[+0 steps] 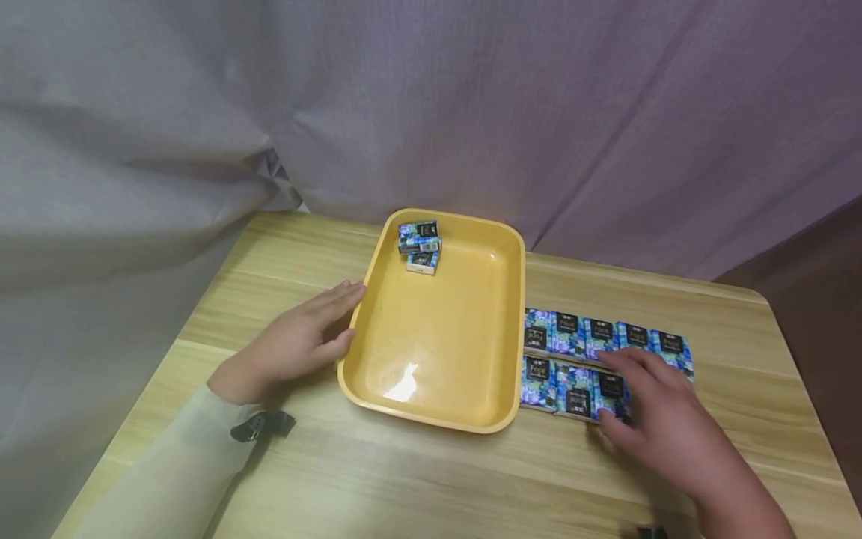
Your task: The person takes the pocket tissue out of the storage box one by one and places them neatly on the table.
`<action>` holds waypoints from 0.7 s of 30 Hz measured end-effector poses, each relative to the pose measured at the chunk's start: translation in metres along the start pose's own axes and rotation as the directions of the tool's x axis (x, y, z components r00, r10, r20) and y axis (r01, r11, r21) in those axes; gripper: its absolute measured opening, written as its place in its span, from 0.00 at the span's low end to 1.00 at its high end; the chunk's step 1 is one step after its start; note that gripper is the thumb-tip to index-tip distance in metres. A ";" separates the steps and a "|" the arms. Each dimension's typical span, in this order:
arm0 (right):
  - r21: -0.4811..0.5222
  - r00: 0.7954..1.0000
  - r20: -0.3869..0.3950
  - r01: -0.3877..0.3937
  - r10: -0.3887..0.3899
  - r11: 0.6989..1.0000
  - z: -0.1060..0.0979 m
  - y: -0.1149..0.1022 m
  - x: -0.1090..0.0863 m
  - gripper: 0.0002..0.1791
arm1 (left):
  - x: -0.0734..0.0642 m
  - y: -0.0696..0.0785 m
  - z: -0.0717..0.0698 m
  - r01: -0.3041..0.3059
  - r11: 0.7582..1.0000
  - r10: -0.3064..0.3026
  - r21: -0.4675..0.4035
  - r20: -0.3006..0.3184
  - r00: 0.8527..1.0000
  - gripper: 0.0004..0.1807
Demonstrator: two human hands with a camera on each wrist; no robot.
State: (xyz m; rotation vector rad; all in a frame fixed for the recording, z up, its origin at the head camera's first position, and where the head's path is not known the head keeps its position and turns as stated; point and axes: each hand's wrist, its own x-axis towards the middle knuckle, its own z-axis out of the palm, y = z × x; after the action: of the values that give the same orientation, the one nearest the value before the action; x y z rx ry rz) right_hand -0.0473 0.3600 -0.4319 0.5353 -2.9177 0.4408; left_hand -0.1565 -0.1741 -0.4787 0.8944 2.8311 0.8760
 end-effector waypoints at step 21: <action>0.121 0.985 -0.151 0.105 -0.087 0.987 -0.005 -0.067 0.066 0.50 | 0.001 -0.001 0.001 -0.002 1.000 0.002 0.003 0.003 1.000 0.39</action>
State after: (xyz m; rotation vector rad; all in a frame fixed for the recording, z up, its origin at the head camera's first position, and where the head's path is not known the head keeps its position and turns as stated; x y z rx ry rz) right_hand -0.0830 0.2806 -0.3970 0.6304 -2.7246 0.6299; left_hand -0.1582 -0.1738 -0.4798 0.8978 2.8305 0.8700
